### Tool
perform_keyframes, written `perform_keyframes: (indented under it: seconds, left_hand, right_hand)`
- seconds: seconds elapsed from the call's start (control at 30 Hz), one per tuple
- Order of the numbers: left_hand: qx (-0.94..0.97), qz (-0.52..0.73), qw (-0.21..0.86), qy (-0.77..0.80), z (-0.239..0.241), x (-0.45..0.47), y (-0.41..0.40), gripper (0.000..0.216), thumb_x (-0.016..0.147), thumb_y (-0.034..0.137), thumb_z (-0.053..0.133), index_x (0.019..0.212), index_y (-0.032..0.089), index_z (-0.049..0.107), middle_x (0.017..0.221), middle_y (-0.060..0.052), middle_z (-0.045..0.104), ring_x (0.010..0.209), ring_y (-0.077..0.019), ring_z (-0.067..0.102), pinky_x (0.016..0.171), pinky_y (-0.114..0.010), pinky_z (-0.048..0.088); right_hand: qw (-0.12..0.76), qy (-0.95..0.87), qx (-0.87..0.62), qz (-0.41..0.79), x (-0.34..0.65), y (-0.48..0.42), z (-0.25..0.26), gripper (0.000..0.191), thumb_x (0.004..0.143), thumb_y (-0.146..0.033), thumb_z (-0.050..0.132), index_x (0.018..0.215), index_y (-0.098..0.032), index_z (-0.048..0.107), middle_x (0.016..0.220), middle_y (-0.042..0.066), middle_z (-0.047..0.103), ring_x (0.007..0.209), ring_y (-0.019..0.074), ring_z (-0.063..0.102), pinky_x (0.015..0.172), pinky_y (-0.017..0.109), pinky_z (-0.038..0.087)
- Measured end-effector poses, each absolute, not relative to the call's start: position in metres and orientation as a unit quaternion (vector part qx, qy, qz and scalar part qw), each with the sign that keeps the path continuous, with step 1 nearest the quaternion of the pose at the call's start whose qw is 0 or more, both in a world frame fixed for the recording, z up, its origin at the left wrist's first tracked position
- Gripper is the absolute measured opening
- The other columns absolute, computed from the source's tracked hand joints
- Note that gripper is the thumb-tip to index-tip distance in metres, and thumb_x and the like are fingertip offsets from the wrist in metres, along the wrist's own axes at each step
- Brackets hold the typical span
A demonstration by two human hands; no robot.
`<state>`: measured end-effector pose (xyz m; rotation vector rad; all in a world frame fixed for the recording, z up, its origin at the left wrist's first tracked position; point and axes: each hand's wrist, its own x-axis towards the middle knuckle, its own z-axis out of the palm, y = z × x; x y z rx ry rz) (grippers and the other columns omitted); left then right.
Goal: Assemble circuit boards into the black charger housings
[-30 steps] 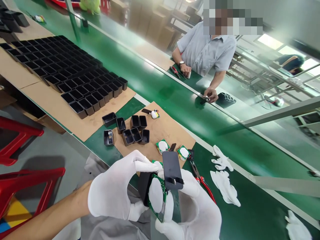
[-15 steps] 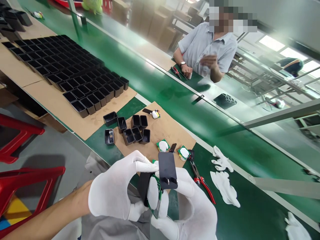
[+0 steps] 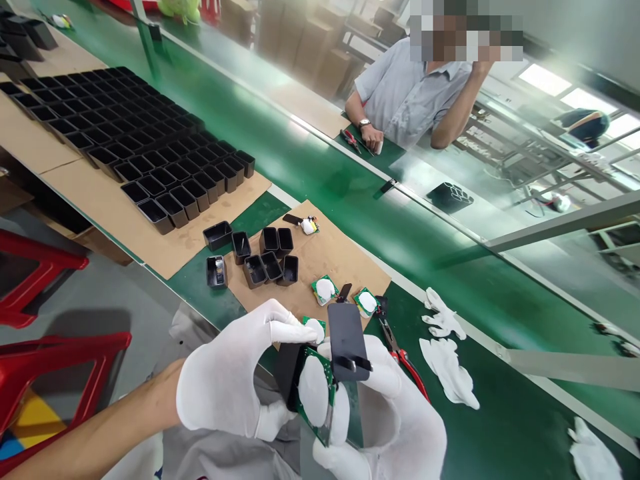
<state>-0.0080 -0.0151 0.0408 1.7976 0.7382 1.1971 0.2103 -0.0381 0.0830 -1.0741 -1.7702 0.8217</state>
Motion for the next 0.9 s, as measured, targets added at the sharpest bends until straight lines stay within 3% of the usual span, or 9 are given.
perform_keyframes:
  seconds: [0.27, 0.63, 0.9]
  left_hand:
    - [0.727, 0.467, 0.413, 0.288, 0.0417, -0.0080, -0.0146, 0.079, 0.070, 0.009, 0.072, 0.145, 0.028, 0.053, 0.119, -0.006, 0.061, 0.106, -0.0254, 0.069, 0.089, -0.041, 0.062]
    - [0.722, 0.457, 0.427, 0.295, 0.0390, -0.0077, -0.0159, 0.083, 0.065, 0.008, 0.076, 0.143, 0.027, 0.055, 0.118, -0.007, 0.061, 0.105, -0.0275, 0.070, 0.087, -0.043, 0.063]
    - [0.723, 0.476, 0.405, 0.296, 0.0377, -0.0051, -0.0159, 0.076, 0.069, 0.011, 0.073, 0.141, 0.027, 0.055, 0.115, -0.007, 0.062, 0.102, -0.0272, 0.070, 0.084, -0.044, 0.064]
  right_hand:
    - [0.410, -0.734, -0.426, 0.334, 0.2053, -0.0296, 0.0906, 0.056, 0.069, -0.037, 0.095, 0.122, -0.041, 0.076, 0.111, 0.005, 0.081, 0.099, 0.0405, 0.078, 0.082, 0.056, 0.070]
    - [0.420, -0.735, -0.418, 0.330, 0.2061, -0.0278, 0.0885, 0.058, 0.067, -0.035, 0.096, 0.121, -0.040, 0.076, 0.113, 0.006, 0.081, 0.101, 0.0420, 0.078, 0.087, 0.059, 0.070]
    - [0.412, -0.745, -0.416, 0.320, 0.2078, -0.0299, 0.0848, 0.053, 0.075, -0.035, 0.093, 0.124, -0.039, 0.074, 0.115, 0.007, 0.079, 0.105, 0.0390, 0.077, 0.084, 0.056, 0.068]
